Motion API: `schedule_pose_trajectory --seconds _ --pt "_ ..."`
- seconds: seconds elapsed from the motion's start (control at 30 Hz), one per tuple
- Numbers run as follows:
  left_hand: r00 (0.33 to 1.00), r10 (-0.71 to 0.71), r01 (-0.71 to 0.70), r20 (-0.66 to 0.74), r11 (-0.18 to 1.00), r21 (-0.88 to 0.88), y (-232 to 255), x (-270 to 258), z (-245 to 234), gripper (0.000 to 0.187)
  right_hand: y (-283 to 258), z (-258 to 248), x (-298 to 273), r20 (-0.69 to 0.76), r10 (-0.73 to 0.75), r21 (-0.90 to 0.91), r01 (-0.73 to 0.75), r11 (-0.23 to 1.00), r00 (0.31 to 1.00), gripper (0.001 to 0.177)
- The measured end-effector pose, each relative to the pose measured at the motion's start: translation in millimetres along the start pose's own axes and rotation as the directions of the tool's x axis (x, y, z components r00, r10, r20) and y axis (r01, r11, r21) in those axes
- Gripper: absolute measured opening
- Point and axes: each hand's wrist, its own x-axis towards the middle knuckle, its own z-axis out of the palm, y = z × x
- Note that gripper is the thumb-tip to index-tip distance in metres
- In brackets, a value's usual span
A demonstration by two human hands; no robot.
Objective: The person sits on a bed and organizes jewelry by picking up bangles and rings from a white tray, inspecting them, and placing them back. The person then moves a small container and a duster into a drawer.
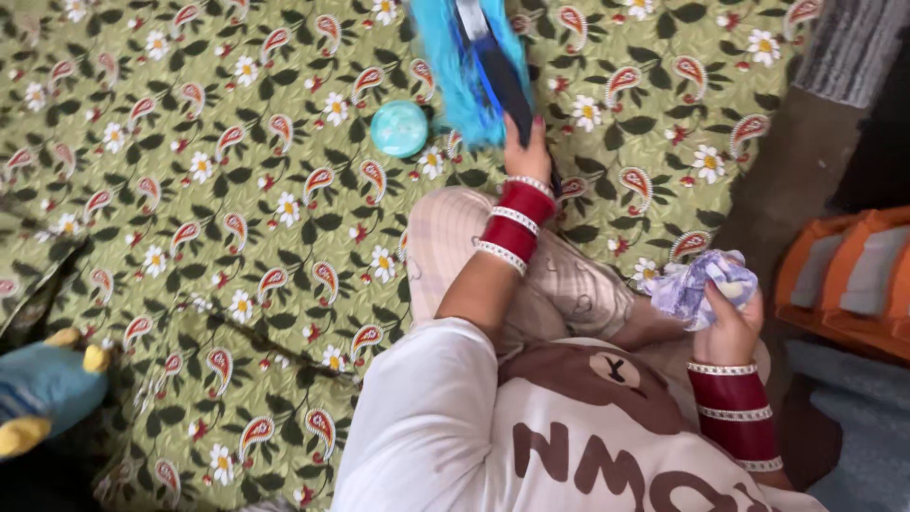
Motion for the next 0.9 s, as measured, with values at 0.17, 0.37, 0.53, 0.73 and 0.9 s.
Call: schedule_pose_trajectory --seconds 0.17,0.37,0.53,0.73,0.9 --pt "0.909 0.047 -0.140 0.413 0.971 0.196 -51.0 -39.1 -4.3 0.074 18.3 43.2 18.1 0.085 0.044 -0.037 -0.041 0.998 0.995 0.045" --pt "0.959 0.118 -0.225 0.257 0.870 0.438 19.3 12.1 -26.7 0.095 8.3 59.4 24.8 0.179 -0.019 -0.041 0.026 0.999 0.984 0.049" --pt "0.985 0.162 -0.117 0.056 0.400 0.909 109.6 97.0 -129.5 0.112 21.0 24.6 18.9 0.045 0.016 -0.107 -0.011 0.994 0.999 0.046" --pt "0.990 0.060 0.097 -0.127 0.363 0.927 63.9 122.0 -225.6 0.141 69.5 27.2 33.3 -0.066 0.454 -0.217 -0.457 0.863 0.889 0.037" --pt "0.983 0.167 -0.018 -0.080 0.517 0.856 24.0 152.2 -226.5 0.120 152.0 107.0 105.6 0.192 0.740 -0.044 -0.748 0.662 0.644 0.029"
